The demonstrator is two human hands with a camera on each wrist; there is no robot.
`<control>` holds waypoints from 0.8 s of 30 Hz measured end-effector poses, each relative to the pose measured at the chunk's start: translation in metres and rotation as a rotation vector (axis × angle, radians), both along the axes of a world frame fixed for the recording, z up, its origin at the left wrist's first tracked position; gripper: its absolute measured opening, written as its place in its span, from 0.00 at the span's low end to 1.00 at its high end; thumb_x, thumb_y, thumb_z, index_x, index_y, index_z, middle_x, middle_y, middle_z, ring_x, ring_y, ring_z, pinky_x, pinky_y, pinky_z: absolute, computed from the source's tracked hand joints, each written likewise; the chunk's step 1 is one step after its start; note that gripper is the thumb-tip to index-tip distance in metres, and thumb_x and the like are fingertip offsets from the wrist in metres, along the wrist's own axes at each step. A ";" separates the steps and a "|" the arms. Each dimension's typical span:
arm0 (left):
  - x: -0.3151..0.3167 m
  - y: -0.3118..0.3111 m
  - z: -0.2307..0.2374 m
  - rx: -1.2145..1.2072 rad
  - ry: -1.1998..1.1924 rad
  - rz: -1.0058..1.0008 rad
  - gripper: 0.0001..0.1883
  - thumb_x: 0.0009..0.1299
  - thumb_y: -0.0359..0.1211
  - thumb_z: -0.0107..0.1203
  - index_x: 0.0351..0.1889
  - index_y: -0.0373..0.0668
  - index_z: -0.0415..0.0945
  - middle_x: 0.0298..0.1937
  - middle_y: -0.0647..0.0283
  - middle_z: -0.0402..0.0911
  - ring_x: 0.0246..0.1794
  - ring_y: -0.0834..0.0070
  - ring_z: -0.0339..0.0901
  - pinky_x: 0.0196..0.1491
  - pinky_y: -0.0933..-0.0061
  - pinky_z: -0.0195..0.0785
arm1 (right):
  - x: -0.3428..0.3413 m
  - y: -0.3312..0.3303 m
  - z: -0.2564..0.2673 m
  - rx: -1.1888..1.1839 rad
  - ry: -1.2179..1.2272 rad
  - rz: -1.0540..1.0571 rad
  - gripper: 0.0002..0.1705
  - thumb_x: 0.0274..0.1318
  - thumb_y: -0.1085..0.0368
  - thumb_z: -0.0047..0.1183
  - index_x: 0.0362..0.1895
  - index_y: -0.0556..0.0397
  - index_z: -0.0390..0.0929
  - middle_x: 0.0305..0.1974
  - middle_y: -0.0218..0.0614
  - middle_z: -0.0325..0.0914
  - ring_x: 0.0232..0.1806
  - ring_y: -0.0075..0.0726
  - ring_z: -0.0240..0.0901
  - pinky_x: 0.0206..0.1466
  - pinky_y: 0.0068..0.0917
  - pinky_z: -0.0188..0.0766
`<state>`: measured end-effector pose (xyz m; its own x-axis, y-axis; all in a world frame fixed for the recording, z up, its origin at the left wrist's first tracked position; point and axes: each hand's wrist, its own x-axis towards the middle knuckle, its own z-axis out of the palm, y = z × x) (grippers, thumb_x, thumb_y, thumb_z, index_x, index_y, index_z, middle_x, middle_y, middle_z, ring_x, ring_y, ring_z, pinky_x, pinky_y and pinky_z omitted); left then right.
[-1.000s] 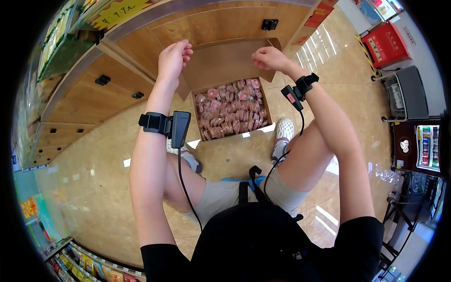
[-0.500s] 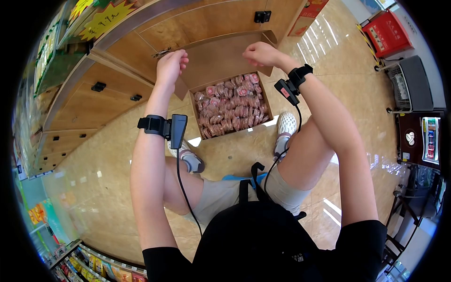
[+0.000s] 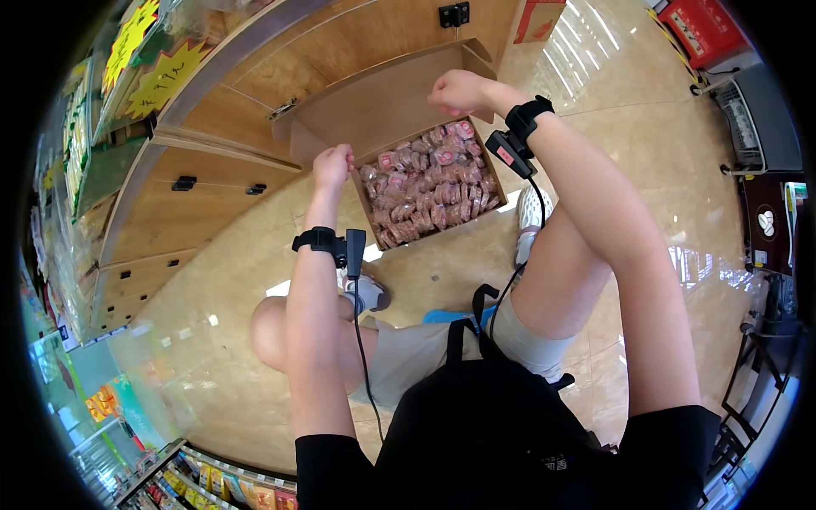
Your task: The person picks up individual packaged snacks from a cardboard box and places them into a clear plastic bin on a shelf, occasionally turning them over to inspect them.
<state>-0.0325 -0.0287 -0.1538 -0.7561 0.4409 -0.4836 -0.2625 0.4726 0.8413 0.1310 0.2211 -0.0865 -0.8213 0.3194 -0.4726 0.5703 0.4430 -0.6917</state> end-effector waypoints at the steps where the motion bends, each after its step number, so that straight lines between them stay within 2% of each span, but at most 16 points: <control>1: 0.000 0.000 -0.005 -0.008 0.009 0.001 0.10 0.62 0.37 0.53 0.24 0.41 0.75 0.22 0.67 0.76 0.16 0.82 0.69 0.18 0.80 0.58 | -0.001 -0.001 0.000 -0.003 0.004 0.000 0.17 0.56 0.55 0.49 0.35 0.57 0.76 0.26 0.30 0.74 0.25 0.23 0.69 0.26 0.22 0.66; 3: 0.001 0.000 -0.015 -0.022 0.026 0.004 0.10 0.62 0.37 0.53 0.23 0.41 0.74 0.20 0.67 0.75 0.15 0.82 0.69 0.17 0.79 0.58 | -0.002 -0.004 -0.001 -0.035 0.021 0.007 0.16 0.56 0.55 0.49 0.35 0.57 0.77 0.26 0.31 0.74 0.25 0.24 0.68 0.26 0.23 0.65; 6: 0.003 -0.001 -0.031 -0.138 0.002 -0.052 0.10 0.62 0.40 0.53 0.32 0.45 0.76 0.28 0.71 0.77 0.22 0.84 0.70 0.23 0.80 0.61 | -0.005 -0.008 -0.003 -0.040 0.023 0.022 0.17 0.55 0.56 0.49 0.35 0.58 0.77 0.26 0.32 0.74 0.25 0.25 0.67 0.26 0.24 0.64; 7: 0.003 -0.001 -0.037 -0.150 -0.011 -0.071 0.10 0.62 0.42 0.53 0.31 0.47 0.76 0.29 0.72 0.77 0.24 0.84 0.71 0.25 0.80 0.62 | -0.005 -0.010 -0.002 -0.033 0.019 0.028 0.17 0.55 0.56 0.49 0.35 0.58 0.77 0.26 0.32 0.74 0.25 0.25 0.67 0.27 0.25 0.64; 13: -0.004 -0.007 -0.097 -0.204 -0.104 -0.117 0.10 0.62 0.43 0.53 0.26 0.50 0.71 0.23 0.74 0.73 0.16 0.83 0.68 0.20 0.78 0.61 | -0.007 -0.009 -0.003 0.016 -0.034 0.074 0.19 0.53 0.55 0.49 0.38 0.59 0.78 0.28 0.33 0.76 0.26 0.26 0.69 0.28 0.28 0.66; 16: 0.009 -0.005 -0.109 -0.251 -0.151 -0.014 0.11 0.63 0.45 0.53 0.26 0.50 0.70 0.20 0.75 0.72 0.13 0.82 0.66 0.18 0.78 0.59 | -0.001 -0.005 0.006 0.049 -0.092 0.117 0.19 0.54 0.54 0.49 0.39 0.58 0.78 0.29 0.32 0.77 0.26 0.26 0.70 0.27 0.27 0.67; 24: 0.008 0.000 -0.187 -0.106 -0.462 0.231 0.11 0.62 0.45 0.55 0.32 0.50 0.74 0.25 0.73 0.73 0.23 0.79 0.73 0.25 0.73 0.64 | 0.002 0.001 -0.011 -0.073 -0.129 0.002 0.17 0.54 0.53 0.48 0.38 0.53 0.78 0.30 0.29 0.75 0.29 0.23 0.71 0.28 0.22 0.67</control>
<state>-0.0246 -0.0291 -0.3407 -0.5251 0.2185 -0.8225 -0.7025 0.4343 0.5638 0.1329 0.2225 -0.0980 -0.7527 0.2785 -0.5965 0.6558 0.3957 -0.6429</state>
